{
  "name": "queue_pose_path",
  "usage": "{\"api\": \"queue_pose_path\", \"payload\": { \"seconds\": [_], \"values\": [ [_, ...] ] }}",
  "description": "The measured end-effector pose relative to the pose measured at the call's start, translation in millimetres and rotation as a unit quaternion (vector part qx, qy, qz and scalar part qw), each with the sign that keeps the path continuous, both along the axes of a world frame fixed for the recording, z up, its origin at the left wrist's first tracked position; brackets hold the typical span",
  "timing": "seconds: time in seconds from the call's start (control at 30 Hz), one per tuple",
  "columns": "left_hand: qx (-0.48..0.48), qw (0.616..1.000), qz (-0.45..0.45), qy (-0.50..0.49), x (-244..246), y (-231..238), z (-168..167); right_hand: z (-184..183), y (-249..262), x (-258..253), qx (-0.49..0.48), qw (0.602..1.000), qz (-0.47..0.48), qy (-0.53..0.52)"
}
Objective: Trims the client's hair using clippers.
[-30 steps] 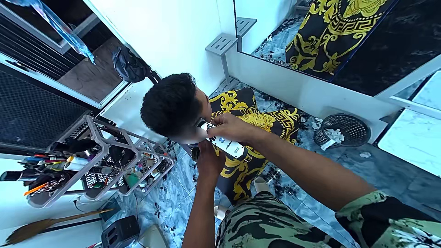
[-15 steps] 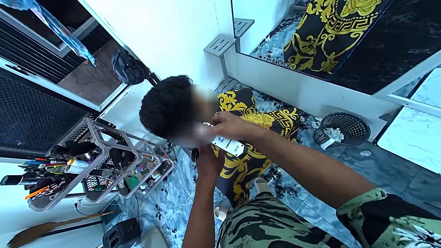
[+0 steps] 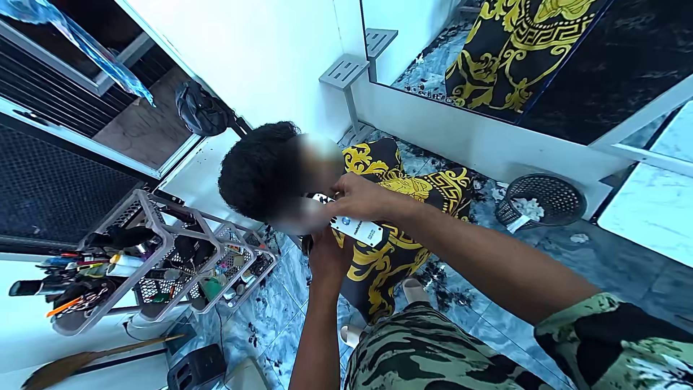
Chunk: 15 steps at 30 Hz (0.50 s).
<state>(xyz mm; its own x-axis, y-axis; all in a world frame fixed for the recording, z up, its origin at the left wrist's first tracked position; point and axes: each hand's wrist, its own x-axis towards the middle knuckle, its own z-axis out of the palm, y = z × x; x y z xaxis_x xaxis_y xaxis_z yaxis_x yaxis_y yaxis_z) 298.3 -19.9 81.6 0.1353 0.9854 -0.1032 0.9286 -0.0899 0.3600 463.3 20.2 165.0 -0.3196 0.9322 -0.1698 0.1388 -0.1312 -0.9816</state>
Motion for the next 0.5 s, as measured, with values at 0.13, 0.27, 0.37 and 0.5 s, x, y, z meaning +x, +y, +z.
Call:
{"api": "queue_pose_path", "payload": {
  "seconds": [0.13,0.27,0.37,0.5],
  "values": [
    [0.002,1.000,-0.004,-0.007,0.6,1.4,1.2,6.2,1.1,2.6,0.008,1.000,-0.011,-0.005],
    [0.000,1.000,-0.008,-0.005,-0.4,0.3,1.4,6.0,2.6,3.8,0.015,0.997,-0.006,-0.072],
    [0.006,1.000,-0.012,-0.009,-0.3,0.8,0.7,7.9,3.7,6.1,0.023,0.998,-0.009,-0.062],
    [0.003,1.000,-0.010,-0.009,-1.0,-0.1,-0.1,12.8,2.7,6.2,0.044,0.996,0.006,-0.079]
  ]
}}
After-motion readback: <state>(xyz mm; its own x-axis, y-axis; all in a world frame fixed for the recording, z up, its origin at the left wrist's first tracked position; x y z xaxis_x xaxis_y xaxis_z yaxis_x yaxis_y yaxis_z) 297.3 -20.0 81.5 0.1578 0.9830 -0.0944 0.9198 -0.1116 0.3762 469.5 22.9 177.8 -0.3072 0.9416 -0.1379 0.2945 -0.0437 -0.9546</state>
